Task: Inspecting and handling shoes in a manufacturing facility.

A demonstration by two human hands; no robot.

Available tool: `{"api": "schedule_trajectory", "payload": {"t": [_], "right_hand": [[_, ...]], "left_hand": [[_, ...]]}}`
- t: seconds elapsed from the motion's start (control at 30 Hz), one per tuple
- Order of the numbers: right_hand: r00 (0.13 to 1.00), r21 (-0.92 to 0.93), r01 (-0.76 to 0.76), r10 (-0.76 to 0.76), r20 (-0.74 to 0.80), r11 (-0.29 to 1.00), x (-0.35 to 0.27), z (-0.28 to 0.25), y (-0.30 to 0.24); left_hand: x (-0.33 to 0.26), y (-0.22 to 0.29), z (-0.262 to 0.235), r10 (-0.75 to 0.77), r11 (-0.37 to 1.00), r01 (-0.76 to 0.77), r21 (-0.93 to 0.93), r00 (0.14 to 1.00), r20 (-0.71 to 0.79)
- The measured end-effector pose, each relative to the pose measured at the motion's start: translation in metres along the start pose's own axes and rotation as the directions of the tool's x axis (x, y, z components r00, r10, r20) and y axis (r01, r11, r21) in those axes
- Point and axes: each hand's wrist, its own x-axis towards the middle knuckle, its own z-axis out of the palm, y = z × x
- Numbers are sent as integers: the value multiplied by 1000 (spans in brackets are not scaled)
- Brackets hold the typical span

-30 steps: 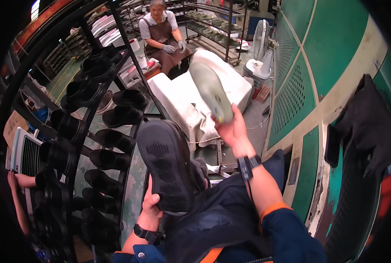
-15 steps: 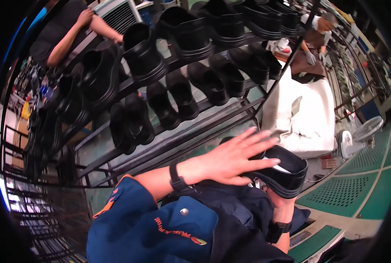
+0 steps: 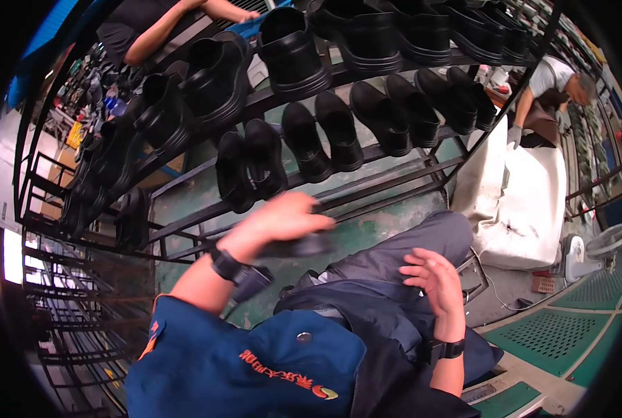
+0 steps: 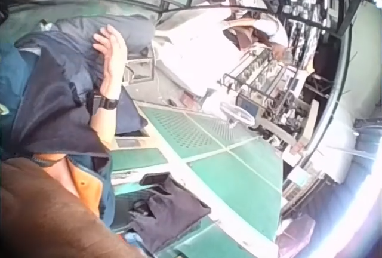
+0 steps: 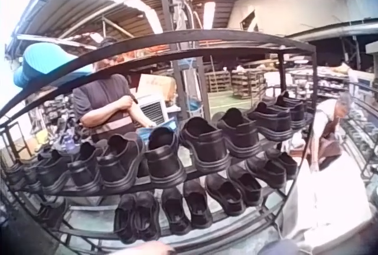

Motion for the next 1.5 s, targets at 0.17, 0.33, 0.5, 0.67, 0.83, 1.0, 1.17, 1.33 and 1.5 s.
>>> {"api": "schedule_trajectory", "payload": {"t": [0.17, 0.33, 0.5, 0.67, 0.83, 1.0, 1.17, 1.33, 1.5], "right_hand": [[997, 101, 39, -31, -72, 994, 9, -17, -1], [998, 34, 63, -63, -1, 997, 12, -21, -1], [998, 0, 33, -32, -62, 999, 4, -27, -10], [984, -194, 79, -107, -142, 978, -15, -39, -66], [923, -549, 35, -237, -302, 835, -103, -72, -149], [603, -508, -116, -346, -719, 854, -291, -97, -156], [-59, -340, 92, -336, -940, 936, -504, -47, -69], [-827, -355, 441, 220, -517, 825, -629, -7, 52], [-938, -272, 115, 15, -346, 955, -660, -78, 82]], "left_hand": [[-52, -150, -52, -379, 623, 549, 557, 835, -399], [-93, -242, -53, -212, 872, 406, 273, 817, -535], [-65, -206, -1, 215, 914, 258, 312, 345, -914], [31, -60, 39, 650, 756, -499, 424, 495, -577], [116, 90, 83, 923, 330, -899, 289, 243, -298], [164, 166, 134, 974, 156, -984, 83, 140, -179], [189, 167, 172, 998, 64, -991, 119, 65, 3], [199, 164, 179, 985, 162, -987, -8, 162, -53], [195, 175, 177, 992, 120, -989, 89, 123, 33]]}}
